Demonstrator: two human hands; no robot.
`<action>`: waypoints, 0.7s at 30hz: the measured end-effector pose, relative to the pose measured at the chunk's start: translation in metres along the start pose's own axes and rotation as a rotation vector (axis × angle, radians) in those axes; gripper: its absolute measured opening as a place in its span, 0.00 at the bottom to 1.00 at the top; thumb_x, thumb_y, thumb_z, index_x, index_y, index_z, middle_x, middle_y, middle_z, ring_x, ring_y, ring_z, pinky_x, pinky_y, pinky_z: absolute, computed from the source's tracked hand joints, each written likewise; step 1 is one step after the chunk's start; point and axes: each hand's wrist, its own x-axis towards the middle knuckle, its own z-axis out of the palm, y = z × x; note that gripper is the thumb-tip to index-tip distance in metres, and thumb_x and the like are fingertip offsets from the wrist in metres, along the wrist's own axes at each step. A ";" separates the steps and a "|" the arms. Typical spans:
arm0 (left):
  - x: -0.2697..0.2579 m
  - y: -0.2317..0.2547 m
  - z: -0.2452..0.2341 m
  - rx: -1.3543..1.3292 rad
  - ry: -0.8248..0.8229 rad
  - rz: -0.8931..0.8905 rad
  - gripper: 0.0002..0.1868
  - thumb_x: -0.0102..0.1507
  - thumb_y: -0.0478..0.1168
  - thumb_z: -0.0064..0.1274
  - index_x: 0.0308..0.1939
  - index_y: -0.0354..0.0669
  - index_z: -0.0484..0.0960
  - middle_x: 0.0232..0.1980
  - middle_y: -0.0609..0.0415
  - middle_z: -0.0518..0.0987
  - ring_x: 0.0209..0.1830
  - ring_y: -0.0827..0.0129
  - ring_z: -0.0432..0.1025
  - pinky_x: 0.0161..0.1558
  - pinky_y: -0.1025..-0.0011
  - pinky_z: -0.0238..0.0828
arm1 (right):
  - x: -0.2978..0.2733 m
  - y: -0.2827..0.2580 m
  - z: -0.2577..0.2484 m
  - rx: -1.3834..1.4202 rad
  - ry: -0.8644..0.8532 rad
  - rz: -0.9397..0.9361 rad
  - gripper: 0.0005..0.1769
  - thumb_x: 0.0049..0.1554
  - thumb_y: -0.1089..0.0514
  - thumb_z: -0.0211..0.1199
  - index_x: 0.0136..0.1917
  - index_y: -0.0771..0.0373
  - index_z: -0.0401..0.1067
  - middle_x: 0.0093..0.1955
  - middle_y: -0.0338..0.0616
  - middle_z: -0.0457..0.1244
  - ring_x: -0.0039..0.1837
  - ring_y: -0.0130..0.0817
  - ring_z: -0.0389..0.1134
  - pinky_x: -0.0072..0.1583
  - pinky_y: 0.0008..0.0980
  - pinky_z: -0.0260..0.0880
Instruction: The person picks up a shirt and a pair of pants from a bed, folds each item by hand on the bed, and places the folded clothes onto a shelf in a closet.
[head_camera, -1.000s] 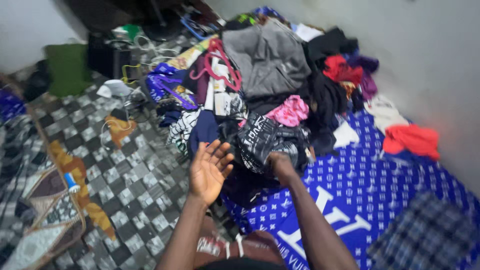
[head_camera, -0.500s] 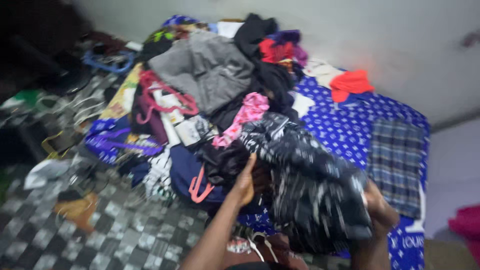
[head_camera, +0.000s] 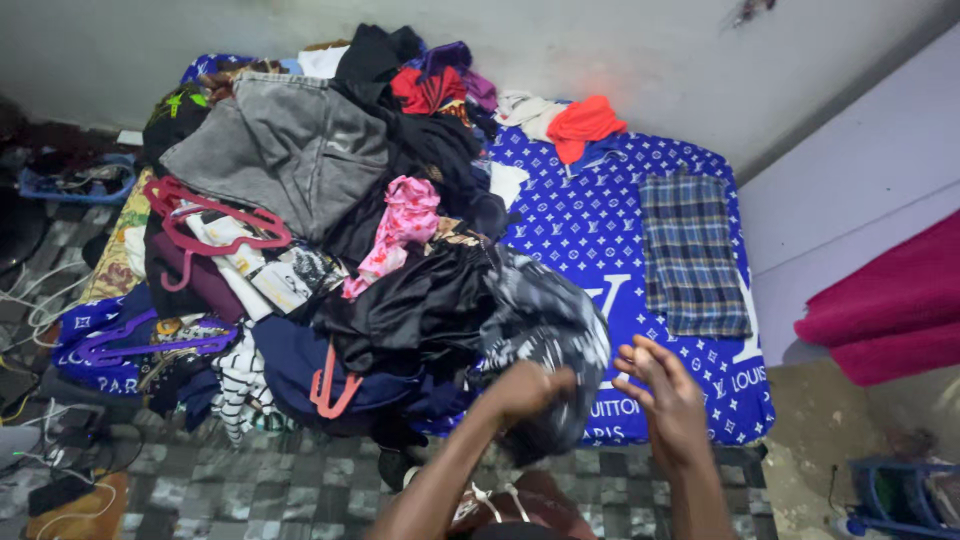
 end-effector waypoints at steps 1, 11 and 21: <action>-0.005 0.024 0.005 0.089 -0.146 -0.099 0.22 0.68 0.52 0.44 0.48 0.41 0.87 0.43 0.35 0.83 0.42 0.47 0.79 0.47 0.59 0.72 | 0.012 0.008 -0.012 0.073 -0.008 0.078 0.27 0.61 0.52 0.56 0.70 0.66 0.66 0.59 0.44 0.70 0.58 0.34 0.72 0.55 0.36 0.71; -0.048 0.055 0.076 0.121 0.085 -0.263 0.22 0.64 0.54 0.49 0.47 0.39 0.85 0.46 0.37 0.83 0.47 0.49 0.78 0.49 0.59 0.72 | 0.051 0.112 -0.148 0.727 -0.159 0.320 0.08 0.58 0.61 0.61 0.52 0.61 0.74 0.48 0.43 0.71 0.49 0.34 0.74 0.55 0.38 0.77; -0.028 0.167 0.099 -1.547 0.173 -0.389 0.17 0.59 0.44 0.46 0.39 0.31 0.81 0.34 0.47 0.84 0.28 0.63 0.80 0.36 0.65 0.80 | -0.026 0.043 -0.231 0.541 -0.144 0.036 0.18 0.62 0.60 0.59 0.65 0.64 0.67 0.52 0.52 0.69 0.48 0.37 0.73 0.52 0.40 0.77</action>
